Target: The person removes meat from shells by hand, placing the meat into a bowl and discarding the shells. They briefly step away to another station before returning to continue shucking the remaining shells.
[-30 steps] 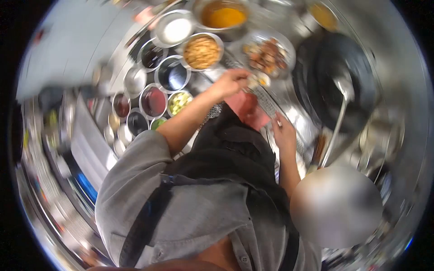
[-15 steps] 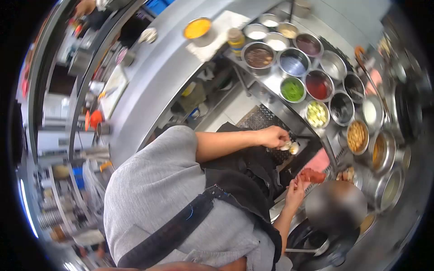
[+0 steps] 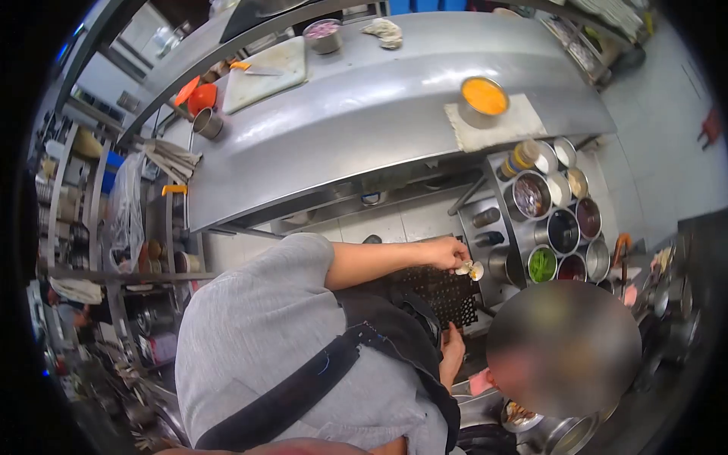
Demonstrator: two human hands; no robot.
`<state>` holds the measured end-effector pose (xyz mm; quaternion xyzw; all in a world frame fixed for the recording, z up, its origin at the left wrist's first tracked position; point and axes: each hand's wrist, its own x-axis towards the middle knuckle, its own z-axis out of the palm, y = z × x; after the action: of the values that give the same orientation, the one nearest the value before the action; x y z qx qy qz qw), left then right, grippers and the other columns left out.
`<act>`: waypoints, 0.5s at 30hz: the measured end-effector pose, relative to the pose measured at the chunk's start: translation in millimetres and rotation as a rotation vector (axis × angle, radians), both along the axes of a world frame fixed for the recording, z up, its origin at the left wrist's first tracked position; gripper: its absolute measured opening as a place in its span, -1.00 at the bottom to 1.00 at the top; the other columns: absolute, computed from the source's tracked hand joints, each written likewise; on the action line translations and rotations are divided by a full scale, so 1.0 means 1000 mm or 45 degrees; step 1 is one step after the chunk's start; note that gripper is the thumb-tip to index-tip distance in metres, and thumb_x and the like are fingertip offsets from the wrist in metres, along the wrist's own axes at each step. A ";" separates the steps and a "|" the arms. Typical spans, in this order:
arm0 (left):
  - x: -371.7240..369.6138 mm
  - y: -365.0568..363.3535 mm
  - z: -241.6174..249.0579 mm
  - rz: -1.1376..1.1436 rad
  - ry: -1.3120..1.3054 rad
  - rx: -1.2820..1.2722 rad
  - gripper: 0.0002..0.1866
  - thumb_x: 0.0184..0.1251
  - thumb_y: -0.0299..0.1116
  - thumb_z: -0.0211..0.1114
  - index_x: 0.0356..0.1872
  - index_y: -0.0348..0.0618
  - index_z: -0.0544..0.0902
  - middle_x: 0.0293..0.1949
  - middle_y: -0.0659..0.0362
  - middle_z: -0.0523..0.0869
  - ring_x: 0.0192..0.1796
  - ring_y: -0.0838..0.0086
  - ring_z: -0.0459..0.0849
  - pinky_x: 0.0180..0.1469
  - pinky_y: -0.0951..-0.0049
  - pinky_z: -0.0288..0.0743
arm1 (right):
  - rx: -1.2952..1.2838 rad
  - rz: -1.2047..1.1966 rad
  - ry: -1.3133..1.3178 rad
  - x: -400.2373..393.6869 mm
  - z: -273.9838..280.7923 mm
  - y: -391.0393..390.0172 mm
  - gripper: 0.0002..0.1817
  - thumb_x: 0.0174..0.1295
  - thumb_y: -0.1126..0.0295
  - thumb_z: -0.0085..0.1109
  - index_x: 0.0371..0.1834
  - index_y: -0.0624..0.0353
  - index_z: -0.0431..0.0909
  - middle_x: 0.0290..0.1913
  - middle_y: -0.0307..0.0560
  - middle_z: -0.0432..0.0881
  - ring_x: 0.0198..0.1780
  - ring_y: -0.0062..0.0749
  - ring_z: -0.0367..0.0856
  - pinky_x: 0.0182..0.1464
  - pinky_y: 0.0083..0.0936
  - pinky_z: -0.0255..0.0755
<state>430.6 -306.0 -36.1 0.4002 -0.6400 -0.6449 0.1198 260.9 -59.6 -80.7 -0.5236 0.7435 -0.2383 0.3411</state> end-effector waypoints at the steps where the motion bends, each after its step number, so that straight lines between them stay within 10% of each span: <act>1: 0.015 -0.009 0.003 0.029 -0.010 0.016 -0.78 0.13 -0.48 0.19 -0.19 -0.25 0.67 -0.41 0.17 0.74 -0.45 0.55 0.70 -0.40 0.49 0.54 | 0.000 0.035 0.022 0.009 0.001 -0.011 -0.65 0.23 0.42 0.11 0.06 0.33 0.55 -0.24 0.11 0.63 -0.20 -0.02 0.61 -0.12 -0.26 0.45; 15: 0.310 -0.095 -0.033 0.807 -0.064 0.234 -0.74 0.16 -0.46 0.20 -0.11 -0.27 0.63 -0.34 0.15 0.71 -0.40 0.54 0.71 -0.54 0.54 0.45 | -0.055 0.370 0.291 0.133 0.012 -0.150 -0.66 0.25 0.42 0.08 0.06 0.33 0.54 -0.22 0.12 0.62 -0.17 -0.02 0.59 -0.09 -0.25 0.43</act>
<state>741.0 -400.6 -69.2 0.6043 -0.4255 -0.6206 0.2619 394.1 -209.9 -68.7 -0.6562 0.6887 -0.1416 0.2739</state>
